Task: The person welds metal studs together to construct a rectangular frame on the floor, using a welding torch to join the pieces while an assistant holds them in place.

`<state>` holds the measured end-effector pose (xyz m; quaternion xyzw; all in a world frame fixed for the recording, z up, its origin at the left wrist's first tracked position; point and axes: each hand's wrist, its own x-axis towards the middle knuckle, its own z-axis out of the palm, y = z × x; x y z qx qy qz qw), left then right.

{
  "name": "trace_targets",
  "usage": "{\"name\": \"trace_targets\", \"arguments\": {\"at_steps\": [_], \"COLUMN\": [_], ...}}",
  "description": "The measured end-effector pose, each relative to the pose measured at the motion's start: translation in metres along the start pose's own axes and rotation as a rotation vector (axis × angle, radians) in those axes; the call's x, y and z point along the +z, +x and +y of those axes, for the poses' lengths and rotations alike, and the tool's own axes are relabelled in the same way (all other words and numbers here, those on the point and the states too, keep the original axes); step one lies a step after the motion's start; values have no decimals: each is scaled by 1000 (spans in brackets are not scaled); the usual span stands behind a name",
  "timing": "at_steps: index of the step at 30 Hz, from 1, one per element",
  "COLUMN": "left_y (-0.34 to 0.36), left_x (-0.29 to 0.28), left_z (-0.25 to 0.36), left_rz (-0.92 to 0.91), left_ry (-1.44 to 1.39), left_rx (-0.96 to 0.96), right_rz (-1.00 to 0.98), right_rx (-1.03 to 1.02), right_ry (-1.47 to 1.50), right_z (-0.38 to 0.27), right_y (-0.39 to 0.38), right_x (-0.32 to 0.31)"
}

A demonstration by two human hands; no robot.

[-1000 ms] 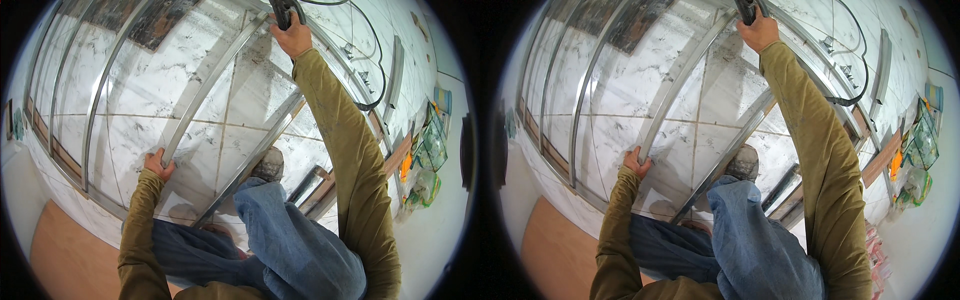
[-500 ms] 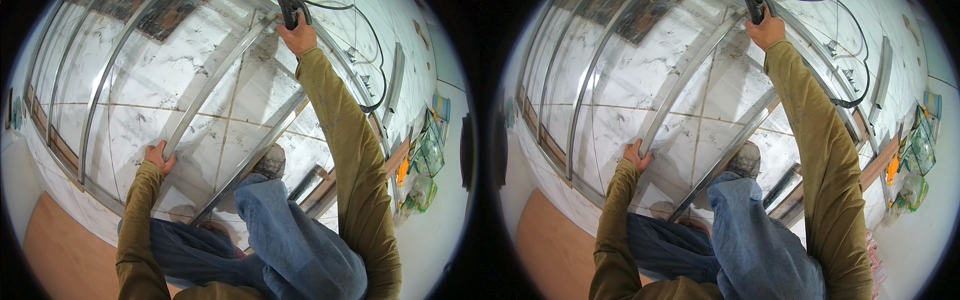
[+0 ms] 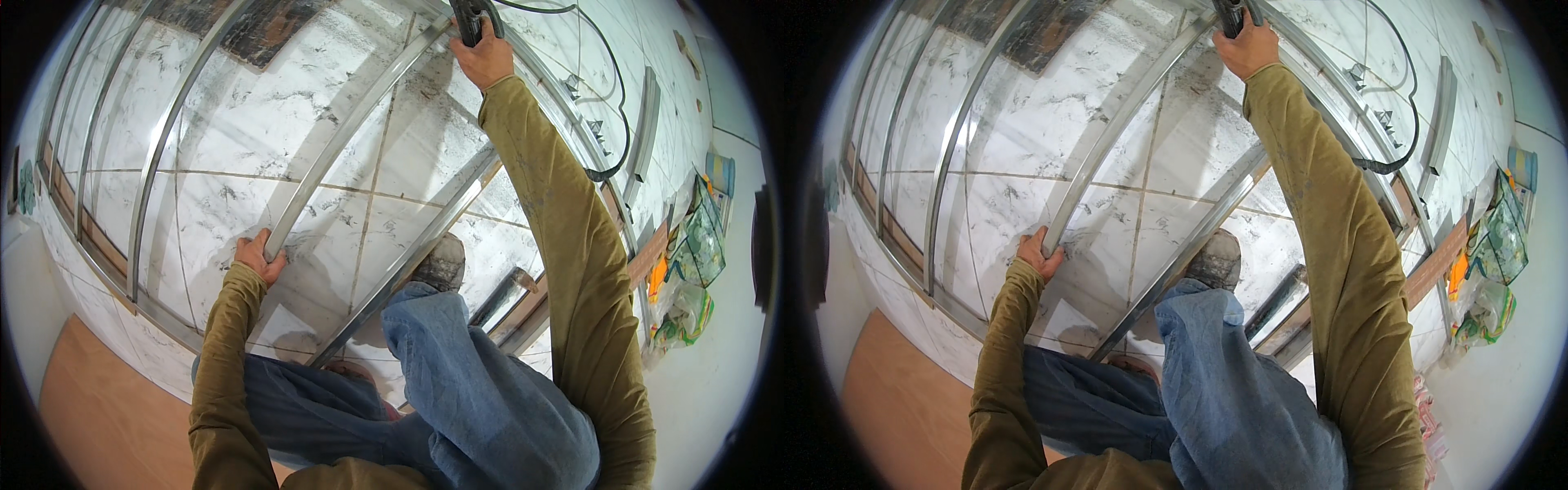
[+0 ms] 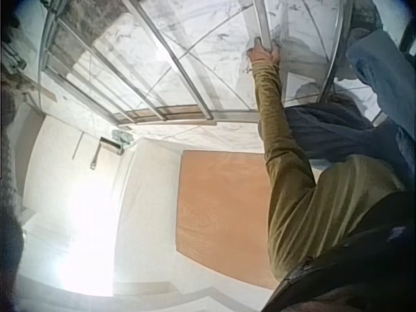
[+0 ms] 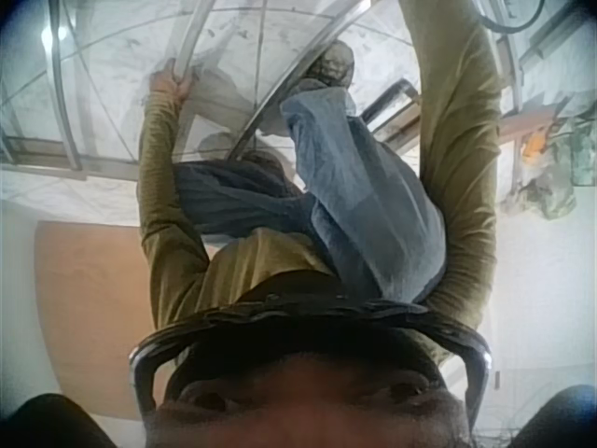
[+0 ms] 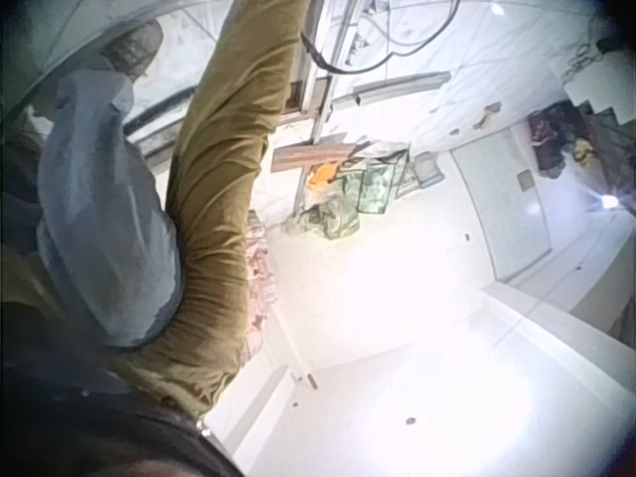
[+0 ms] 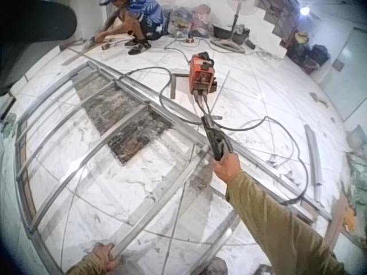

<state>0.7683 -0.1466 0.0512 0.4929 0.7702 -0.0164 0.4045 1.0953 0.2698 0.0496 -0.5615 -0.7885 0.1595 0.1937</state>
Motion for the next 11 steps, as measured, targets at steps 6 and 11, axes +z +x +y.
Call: {"name": "trace_targets", "arguments": {"at_steps": [6,11], "left_y": [2,5], "left_x": [6,4], "left_z": [-4,-7], "left_rz": [55,-6], "left_ry": [0,38], "left_rx": [38,13], "right_rz": [10,48], "right_rx": [-66,-33], "right_ry": [-150,-119], "right_z": [9,9], "right_y": [4,1], "right_x": [10,5]}}
